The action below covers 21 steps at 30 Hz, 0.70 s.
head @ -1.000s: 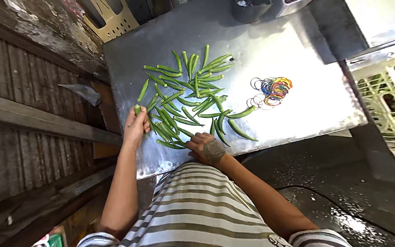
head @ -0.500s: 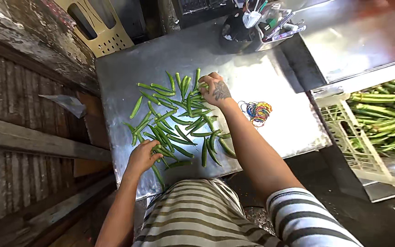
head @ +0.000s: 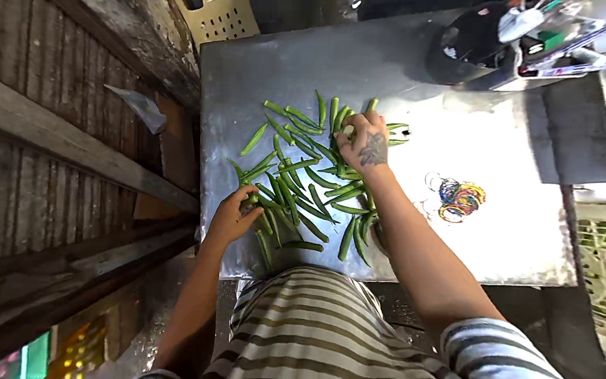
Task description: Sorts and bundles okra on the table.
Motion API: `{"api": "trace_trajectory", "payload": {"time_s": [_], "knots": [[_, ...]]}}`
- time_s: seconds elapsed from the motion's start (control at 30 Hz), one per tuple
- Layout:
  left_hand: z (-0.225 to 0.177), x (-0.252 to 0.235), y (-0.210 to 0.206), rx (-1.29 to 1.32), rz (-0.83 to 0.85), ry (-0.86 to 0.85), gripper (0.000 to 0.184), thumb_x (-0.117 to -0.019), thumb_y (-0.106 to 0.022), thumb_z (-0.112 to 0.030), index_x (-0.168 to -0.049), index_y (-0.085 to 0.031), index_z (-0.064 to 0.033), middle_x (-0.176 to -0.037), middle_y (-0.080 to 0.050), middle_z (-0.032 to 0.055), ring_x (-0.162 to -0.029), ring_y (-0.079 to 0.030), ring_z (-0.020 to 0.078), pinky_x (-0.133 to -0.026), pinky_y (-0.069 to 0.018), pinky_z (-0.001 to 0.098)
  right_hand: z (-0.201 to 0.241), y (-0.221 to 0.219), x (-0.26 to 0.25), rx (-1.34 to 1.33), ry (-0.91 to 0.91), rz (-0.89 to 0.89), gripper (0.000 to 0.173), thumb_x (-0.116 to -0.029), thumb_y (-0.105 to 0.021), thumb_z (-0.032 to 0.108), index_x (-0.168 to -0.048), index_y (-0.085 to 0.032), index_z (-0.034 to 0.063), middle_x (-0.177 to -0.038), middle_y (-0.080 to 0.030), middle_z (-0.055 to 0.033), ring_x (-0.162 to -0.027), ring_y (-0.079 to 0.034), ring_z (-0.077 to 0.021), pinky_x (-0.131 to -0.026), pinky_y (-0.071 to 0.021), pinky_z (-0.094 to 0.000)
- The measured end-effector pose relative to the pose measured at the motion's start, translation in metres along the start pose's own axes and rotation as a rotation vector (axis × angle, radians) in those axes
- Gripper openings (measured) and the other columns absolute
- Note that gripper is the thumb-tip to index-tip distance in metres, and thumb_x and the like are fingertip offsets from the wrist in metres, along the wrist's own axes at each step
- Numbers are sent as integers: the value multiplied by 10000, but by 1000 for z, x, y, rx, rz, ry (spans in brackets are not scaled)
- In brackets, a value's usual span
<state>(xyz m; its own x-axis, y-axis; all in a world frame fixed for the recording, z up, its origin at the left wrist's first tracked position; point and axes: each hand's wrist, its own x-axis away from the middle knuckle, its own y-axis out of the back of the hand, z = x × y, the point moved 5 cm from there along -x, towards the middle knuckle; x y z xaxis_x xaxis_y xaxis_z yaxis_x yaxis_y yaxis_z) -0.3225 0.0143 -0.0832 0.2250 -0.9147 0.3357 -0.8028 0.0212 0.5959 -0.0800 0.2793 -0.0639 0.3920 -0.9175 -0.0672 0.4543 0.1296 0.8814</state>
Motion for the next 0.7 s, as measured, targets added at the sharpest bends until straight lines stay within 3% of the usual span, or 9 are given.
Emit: {"api": "trace_trajectory", "payload": {"time_s": [0.07,0.13,0.17,0.23,0.33,0.47,0.57,0.67,0.7], "knots": [[4,1,4,38,-65,31,560,-937,-755,-320,-1433,-534,-182,-962,-653,81,-801,-646,179,-748,-576,394,26,4,38,-90,99,-2,303,-934,-690,335,-1075,-727,70,-1054,-672,-185,-1027,-645,-379,-900,-533,-580],[4,1,7,142,-132,65,524,-925,-770,-289,-1386,-557,-157,-936,-648,68,-774,-636,161,-730,-572,379,53,-9,78,-149,203,116,342,-914,-741,380,-1034,-728,61,-903,-700,-123,-863,-687,-310,-806,-577,-559],[3,0,7,215,-160,81,457,-930,-764,-271,-1331,-588,-139,-913,-650,58,-747,-622,149,-707,-559,361,62,-21,95,-141,232,197,416,-874,-771,445,-1054,-738,72,-867,-716,-96,-843,-696,-293,-817,-571,-563],[-3,-1,5,395,-182,128,314,-970,-714,-244,-1239,-621,-109,-823,-629,42,-636,-574,127,-601,-518,307,73,-44,121,-64,207,359,584,-819,-780,573,-1173,-716,112,-909,-734,-76,-934,-689,-298,-913,-510,-566],[-13,-2,-3,697,-138,236,173,-1071,-552,-211,-1165,-590,-72,-713,-547,36,-543,-542,131,-533,-525,281,72,-52,134,-91,88,401,469,-859,-749,403,-1220,-694,110,-870,-724,-62,-905,-691,-282,-910,-516,-540],[-19,10,-12,916,-72,265,175,-1090,-498,-195,-1128,-586,-49,-736,-551,41,-589,-563,148,-594,-557,312,67,-18,142,-356,-131,344,310,-906,-716,296,-1143,-696,97,-783,-684,-10,-714,-649,-166,-696,-556,-419],[-27,23,-28,1040,71,220,132,-1048,-548,-188,-1120,-531,-79,-807,-579,21,-678,-602,142,-665,-572,326,77,0,158,-537,-90,245,280,-906,-706,291,-1109,-699,98,-772,-687,46,-644,-602,-55,-608,-516,-268],[-40,34,-46,1186,175,207,260,-1040,-529,-213,-1236,-517,-43,-985,-657,73,-856,-680,190,-790,-608,383,101,1,176,-655,124,384,358,-917,-745,321,-1151,-706,52,-885,-726,-12,-724,-637,-83,-673,-548,-273],[-45,36,-48,1226,162,238,235,-1069,-474,-216,-1216,-524,-38,-1013,-659,87,-896,-683,199,-831,-604,397,107,0,179,-637,184,434,393,-913,-753,381,-1144,-717,65,-909,-729,-9,-751,-644,-85,-706,-556,-279]]}}
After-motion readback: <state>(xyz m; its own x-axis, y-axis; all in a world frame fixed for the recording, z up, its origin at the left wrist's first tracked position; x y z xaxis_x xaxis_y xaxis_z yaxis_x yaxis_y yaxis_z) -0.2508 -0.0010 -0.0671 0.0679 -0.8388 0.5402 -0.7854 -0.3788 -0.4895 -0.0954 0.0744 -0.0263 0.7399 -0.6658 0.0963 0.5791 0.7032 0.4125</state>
